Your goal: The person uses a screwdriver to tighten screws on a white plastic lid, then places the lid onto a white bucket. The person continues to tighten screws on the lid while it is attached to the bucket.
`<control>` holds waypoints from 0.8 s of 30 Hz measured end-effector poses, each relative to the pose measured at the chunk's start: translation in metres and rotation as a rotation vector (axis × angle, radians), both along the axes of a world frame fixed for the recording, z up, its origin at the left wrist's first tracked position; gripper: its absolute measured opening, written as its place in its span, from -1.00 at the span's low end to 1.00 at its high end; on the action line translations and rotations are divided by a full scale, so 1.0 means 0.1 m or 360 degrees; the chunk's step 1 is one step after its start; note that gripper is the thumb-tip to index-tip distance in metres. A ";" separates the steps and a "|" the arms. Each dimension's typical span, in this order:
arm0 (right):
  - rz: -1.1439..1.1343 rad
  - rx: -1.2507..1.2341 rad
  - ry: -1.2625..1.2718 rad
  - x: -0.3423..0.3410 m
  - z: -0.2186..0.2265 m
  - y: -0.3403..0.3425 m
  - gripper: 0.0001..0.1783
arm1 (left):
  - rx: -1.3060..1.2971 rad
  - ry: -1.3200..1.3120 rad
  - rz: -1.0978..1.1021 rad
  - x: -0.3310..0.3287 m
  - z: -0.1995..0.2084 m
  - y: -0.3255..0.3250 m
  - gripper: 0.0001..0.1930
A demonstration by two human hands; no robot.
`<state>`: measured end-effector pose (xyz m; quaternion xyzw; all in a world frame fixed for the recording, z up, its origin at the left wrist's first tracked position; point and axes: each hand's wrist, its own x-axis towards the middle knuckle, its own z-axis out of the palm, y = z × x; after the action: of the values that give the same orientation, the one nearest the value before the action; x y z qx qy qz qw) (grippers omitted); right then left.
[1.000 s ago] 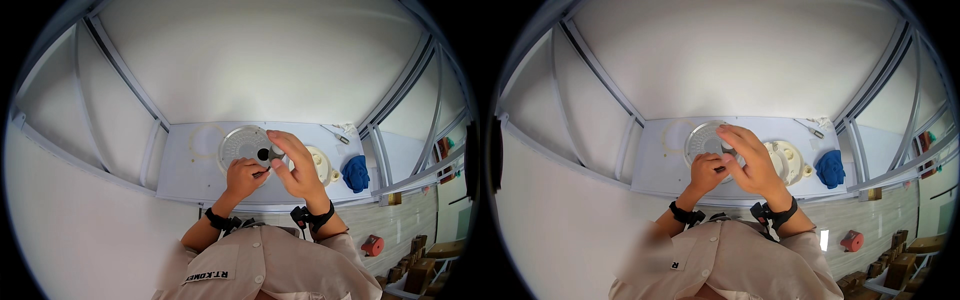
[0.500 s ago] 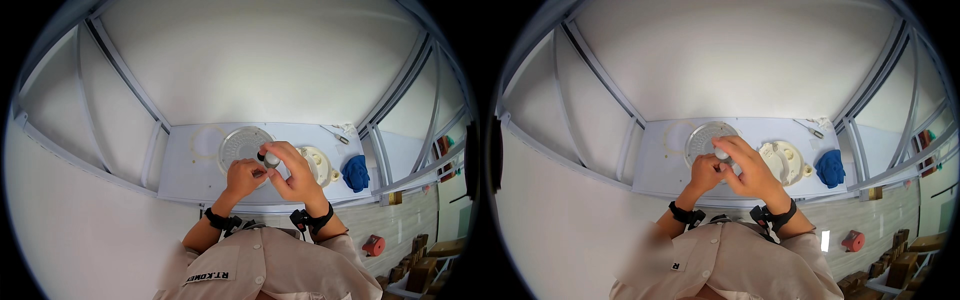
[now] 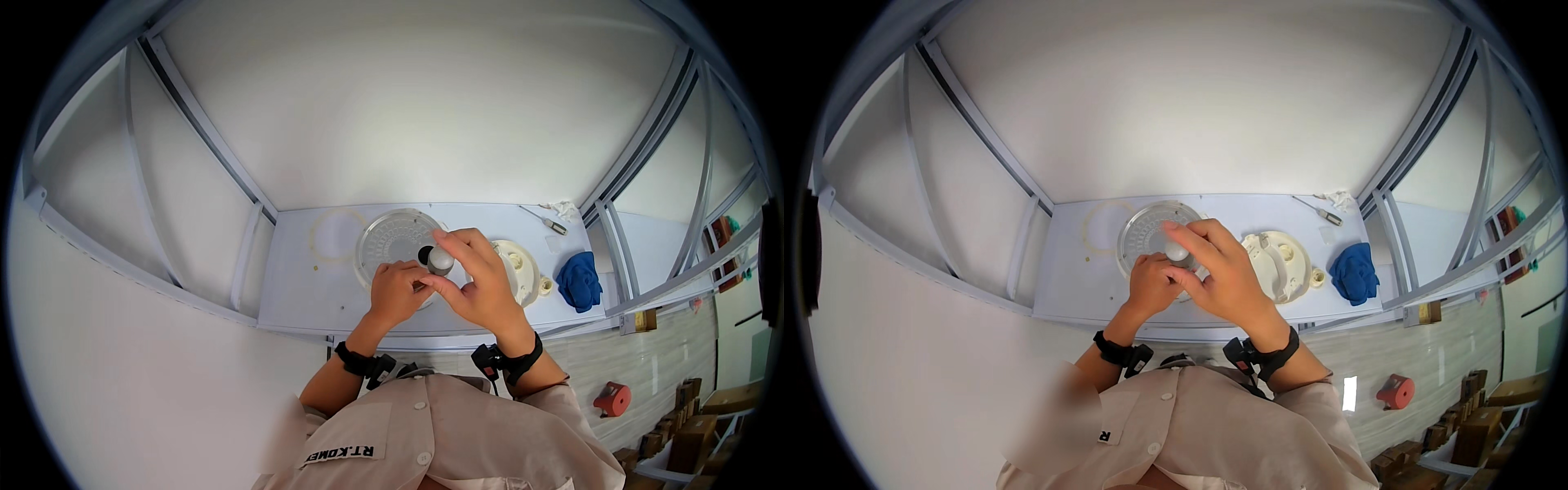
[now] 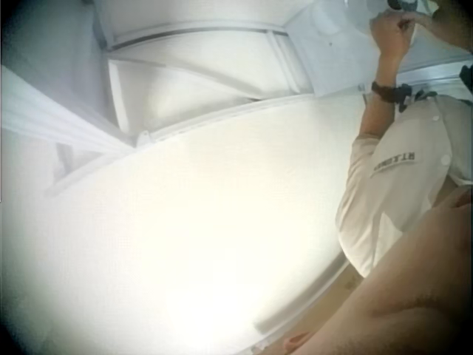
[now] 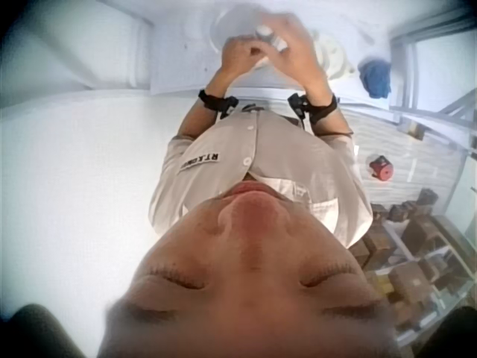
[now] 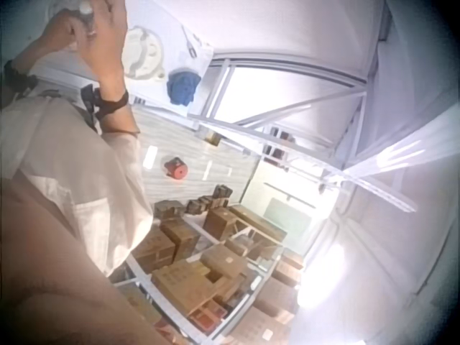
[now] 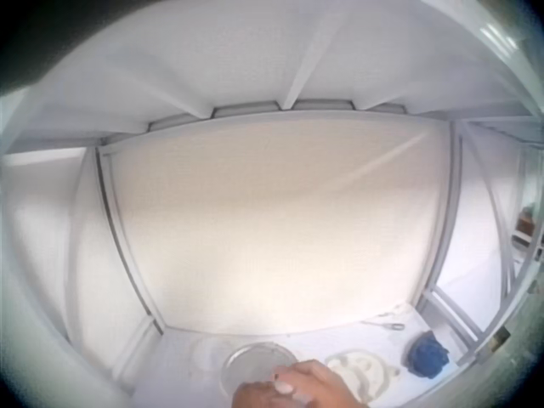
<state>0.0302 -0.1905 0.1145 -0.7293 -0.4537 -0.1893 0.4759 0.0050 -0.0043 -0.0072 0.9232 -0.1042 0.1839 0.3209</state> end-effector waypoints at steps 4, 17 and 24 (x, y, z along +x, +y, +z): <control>0.0081 0.0134 -0.0040 -0.01 -0.07 0.05 -0.24 | 0.0017 -0.0044 0.0008 -0.01 -0.02 0.01 -0.81; -0.0117 0.0588 -0.0038 0.05 -0.30 0.08 -0.32 | -0.0199 -0.0178 0.0075 -0.08 0.03 0.00 -0.93; -0.0175 0.0805 -0.0027 0.08 -0.30 0.02 -0.27 | -0.0176 -0.0179 -0.0062 -0.06 0.02 0.06 -0.87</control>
<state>0.0384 -0.1890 0.0842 -0.6090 -0.3557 -0.3285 0.6282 -0.0014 0.0018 -0.0048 0.8901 -0.1297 0.2345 0.3686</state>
